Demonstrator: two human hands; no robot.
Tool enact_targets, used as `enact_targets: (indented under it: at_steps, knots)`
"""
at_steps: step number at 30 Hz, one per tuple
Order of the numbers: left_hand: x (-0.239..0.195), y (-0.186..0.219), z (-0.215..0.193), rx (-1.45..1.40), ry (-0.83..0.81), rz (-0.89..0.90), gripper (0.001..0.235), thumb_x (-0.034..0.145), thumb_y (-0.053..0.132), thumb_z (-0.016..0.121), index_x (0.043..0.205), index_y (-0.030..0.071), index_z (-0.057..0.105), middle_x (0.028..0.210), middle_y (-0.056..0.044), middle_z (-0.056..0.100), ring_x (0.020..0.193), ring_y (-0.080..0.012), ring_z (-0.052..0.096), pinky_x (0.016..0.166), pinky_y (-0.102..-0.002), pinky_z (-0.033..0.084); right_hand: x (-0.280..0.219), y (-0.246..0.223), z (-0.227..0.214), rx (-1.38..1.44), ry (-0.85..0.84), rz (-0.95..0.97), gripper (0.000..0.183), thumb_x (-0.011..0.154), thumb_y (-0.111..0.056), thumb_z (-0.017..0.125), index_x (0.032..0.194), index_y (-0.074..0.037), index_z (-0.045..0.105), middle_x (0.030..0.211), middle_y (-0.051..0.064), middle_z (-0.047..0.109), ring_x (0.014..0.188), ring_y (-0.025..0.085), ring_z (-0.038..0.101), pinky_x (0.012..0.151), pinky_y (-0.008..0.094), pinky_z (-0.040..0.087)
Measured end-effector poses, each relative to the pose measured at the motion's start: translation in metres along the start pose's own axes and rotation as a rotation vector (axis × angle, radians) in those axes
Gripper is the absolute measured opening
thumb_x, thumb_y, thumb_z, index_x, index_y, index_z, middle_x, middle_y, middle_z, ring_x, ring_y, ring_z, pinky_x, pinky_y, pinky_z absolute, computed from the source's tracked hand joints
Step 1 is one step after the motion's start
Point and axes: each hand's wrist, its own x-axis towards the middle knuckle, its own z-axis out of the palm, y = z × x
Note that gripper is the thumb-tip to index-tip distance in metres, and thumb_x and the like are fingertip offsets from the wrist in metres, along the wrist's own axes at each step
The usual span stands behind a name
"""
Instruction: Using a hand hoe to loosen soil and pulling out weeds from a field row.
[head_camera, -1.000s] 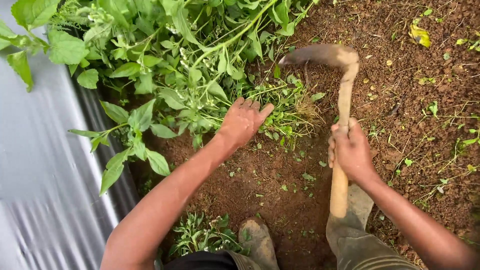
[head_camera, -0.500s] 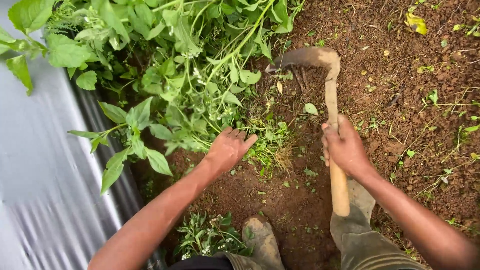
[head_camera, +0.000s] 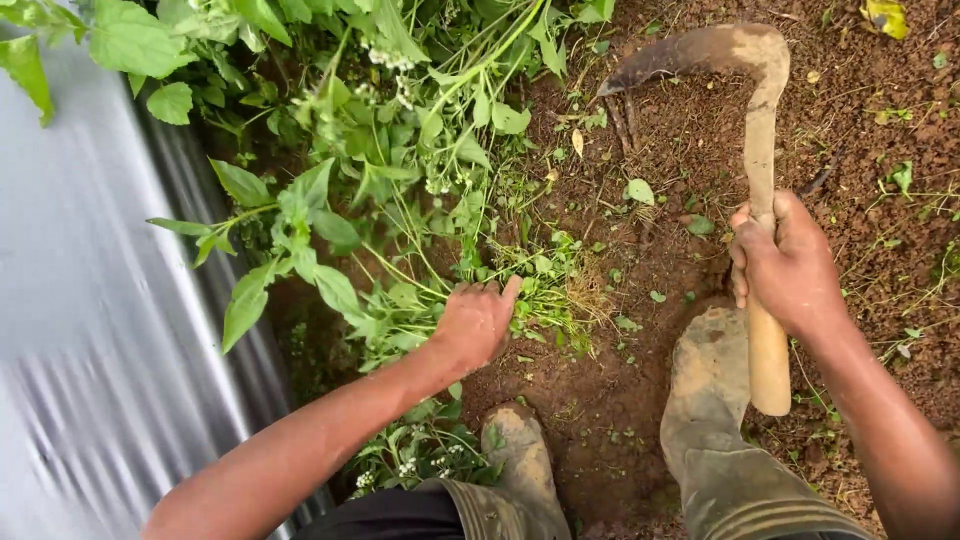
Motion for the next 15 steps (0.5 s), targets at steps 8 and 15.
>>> enact_targets:
  at_steps: [8, 15]
  knots:
    - [0.006, -0.019, -0.002, 0.275, 0.206, 0.16, 0.099, 0.088, 0.073, 0.049, 0.16, 0.018, 0.009, 0.155, -0.028, 0.027, 0.14, -0.039, 0.032, 0.116, -0.055, 0.024, -0.006, -0.005, 0.01, -0.098, -0.087, 0.004, 0.007, 0.116, -0.01, 0.044, 0.119, -0.006, 0.05, 0.082, 0.014, 0.054, 0.062, 0.027, 0.051, 0.051, 0.043, 0.049]
    - [0.021, -0.037, -0.035, 0.404, 0.317, 0.188, 0.107, 0.083, 0.095, 0.029, 0.16, 0.025, 0.005, 0.163, -0.018, 0.018, 0.144, -0.0404, 0.027, 0.116, -0.059, 0.023, -0.004, -0.005, 0.018, -0.083, -0.105, 0.046, 0.005, 0.117, -0.009, 0.044, 0.115, -0.007, 0.047, 0.085, 0.014, 0.054, 0.064, 0.027, 0.05, 0.05, 0.042, 0.047]
